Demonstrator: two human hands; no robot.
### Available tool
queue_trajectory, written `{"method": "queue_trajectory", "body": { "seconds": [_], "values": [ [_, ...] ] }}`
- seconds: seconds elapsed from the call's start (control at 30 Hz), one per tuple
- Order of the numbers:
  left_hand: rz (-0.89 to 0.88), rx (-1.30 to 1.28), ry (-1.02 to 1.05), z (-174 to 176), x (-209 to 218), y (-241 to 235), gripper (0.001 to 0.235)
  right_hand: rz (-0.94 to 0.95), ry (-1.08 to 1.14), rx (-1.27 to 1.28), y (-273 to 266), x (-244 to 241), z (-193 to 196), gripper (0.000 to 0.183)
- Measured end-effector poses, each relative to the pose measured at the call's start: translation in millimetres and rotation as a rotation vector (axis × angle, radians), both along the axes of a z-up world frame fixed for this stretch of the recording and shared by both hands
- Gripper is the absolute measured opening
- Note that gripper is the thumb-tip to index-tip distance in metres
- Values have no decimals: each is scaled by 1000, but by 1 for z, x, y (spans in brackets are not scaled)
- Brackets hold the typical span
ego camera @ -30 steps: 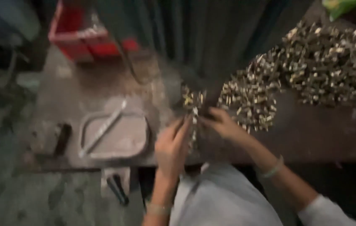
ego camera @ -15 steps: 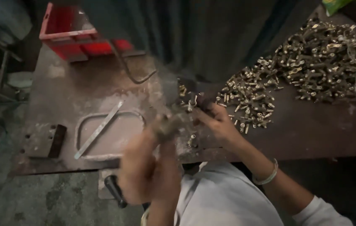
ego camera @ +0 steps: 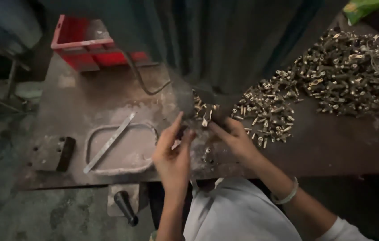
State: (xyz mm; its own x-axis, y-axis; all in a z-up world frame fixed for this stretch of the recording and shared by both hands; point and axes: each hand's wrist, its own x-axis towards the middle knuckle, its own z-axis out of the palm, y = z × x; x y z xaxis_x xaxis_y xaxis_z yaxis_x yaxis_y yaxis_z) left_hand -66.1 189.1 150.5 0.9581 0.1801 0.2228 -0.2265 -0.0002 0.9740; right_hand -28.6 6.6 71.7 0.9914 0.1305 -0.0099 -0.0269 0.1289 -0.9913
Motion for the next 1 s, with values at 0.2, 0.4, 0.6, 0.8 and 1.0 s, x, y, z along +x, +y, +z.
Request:
{"method": "queue_trajectory", "body": {
  "seconds": [0.2,0.4,0.6,0.8,1.0],
  "values": [
    [158,204,-442,30,-13,-11,40,-24,-59,39,-9,6,-35,26],
    [117,599,-420,-57,2,-3,40,-6,152,-168,-25,-9,-51,27],
    [56,621,-25,-55,16,3,43,-87,222,-57,-7,-5,-16,27],
    [194,-147,-367,71,-36,-7,34,-29,-68,-76,-8,3,-15,25],
    [65,576,-522,-60,-2,-5,41,54,83,-69,-18,0,-59,30]
  ]
}}
